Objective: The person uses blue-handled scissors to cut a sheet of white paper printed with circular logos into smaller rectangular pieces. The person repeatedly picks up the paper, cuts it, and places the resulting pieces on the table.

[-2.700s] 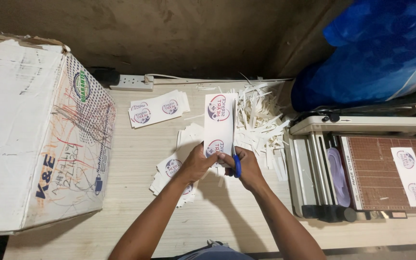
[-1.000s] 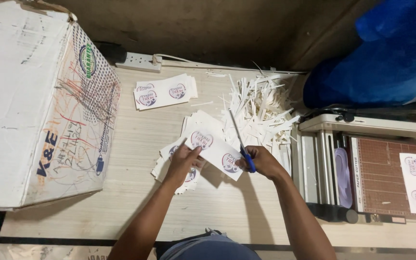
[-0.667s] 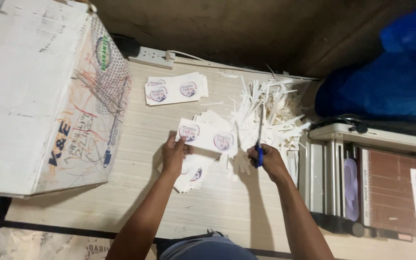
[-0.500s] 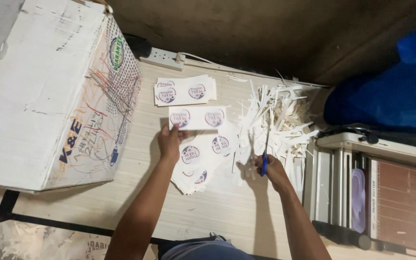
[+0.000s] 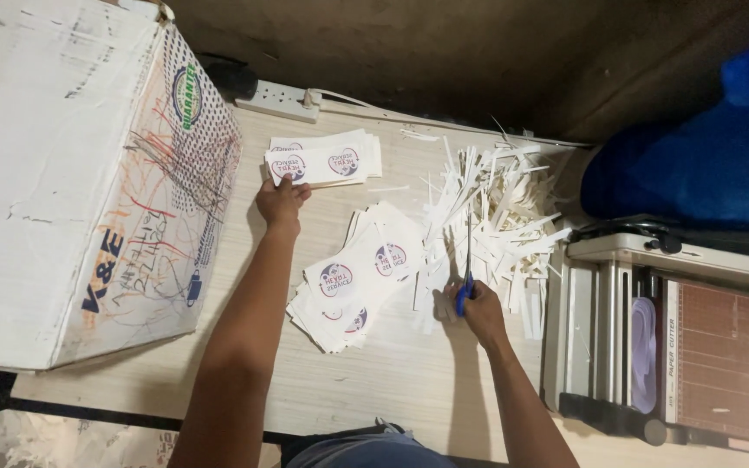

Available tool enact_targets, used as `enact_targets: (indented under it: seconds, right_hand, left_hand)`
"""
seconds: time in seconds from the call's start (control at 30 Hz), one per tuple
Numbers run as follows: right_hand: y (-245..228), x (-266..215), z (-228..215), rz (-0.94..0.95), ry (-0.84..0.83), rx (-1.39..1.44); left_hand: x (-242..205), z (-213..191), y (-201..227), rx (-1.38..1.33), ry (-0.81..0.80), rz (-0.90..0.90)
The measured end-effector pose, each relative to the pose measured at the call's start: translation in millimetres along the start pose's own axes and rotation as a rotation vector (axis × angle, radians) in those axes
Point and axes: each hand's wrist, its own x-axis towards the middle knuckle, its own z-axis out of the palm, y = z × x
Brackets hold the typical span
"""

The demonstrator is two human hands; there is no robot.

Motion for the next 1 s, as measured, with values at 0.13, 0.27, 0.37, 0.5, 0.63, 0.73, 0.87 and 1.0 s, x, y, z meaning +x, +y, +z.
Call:
enact_targets:
  seconds: [0.13,0.27,0.37,0.5,0.63,0.73,0.87,1.0]
  right_hand:
    - [7,3,0,-0.013,0.001,-0.009]
    - [2,-1,1,-0.011,0.031,-0.065]
    - [1,-2,2,0.015,0.048,-0.109]
    - [-8,-5,3,0.022,0.066,-0.259]
    - [-7,-4,5,0.027,0.07,-0.271]
    - [5,2,5,-0.044,0.067,-0.272]
    - [2,3,5,-0.006,0.05,-0.347]
    - [12,9,5,-0.036,0.065,-0.375]
  left_hand:
    - [-37,0,24,0.219,0.097,0.065]
    - [-68,-27,-4,0.929,-0.064,0.403]
    - [-123,-33,0,1.329,-0.38,0.526]
    - [-185,-27,20,1.545,-0.555,0.712]
    - [-187,-31,8,1.589,-0.507,0.626]
    - [-186,-34,-1,1.561,-0.475,0.762]
    - [-181,-37,-4,1.565,-0.476,0.907]
    - [-176,-34,-2,1.548,-0.479,0.838]
